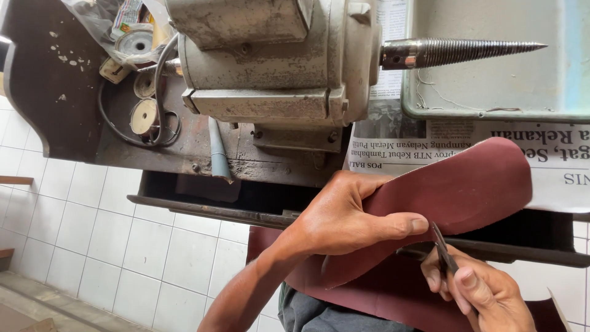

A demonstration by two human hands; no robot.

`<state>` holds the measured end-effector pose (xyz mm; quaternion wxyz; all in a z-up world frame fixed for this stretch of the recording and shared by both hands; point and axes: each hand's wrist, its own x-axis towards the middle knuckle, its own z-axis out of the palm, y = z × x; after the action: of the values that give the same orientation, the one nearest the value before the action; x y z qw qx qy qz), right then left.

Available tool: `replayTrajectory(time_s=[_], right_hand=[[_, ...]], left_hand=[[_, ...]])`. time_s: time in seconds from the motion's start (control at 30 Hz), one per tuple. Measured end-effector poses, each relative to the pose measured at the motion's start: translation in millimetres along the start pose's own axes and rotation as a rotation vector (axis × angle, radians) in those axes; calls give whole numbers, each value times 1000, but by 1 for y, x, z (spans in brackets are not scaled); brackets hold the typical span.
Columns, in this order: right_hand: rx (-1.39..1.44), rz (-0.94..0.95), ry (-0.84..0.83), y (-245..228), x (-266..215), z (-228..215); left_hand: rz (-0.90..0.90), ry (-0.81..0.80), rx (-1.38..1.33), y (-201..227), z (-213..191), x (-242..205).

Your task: The person uses scissors to cut a sheet of red sandpaper into smaller pieces. They then remove a small disc from a bench grinder and continue cutting the sandpaper into a curved shape.

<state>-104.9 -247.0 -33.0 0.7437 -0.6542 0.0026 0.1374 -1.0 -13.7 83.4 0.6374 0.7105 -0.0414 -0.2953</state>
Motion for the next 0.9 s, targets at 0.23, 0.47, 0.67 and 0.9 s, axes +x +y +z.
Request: replayTrajectory(time_s=[0.23, 0.47, 0.67, 0.9], right_hand=[[-51, -103, 41, -12, 8, 19], [-159, -35, 202, -14, 6, 35], [26, 63, 40, 4, 4, 10], [-12, 25, 50, 12, 8, 12]], left_hand=[[-48, -2, 75, -6, -5, 6], [-145, 2, 133, -2, -6, 8], [67, 39, 48, -9, -11, 6], [-68, 3, 98, -10, -11, 9]])
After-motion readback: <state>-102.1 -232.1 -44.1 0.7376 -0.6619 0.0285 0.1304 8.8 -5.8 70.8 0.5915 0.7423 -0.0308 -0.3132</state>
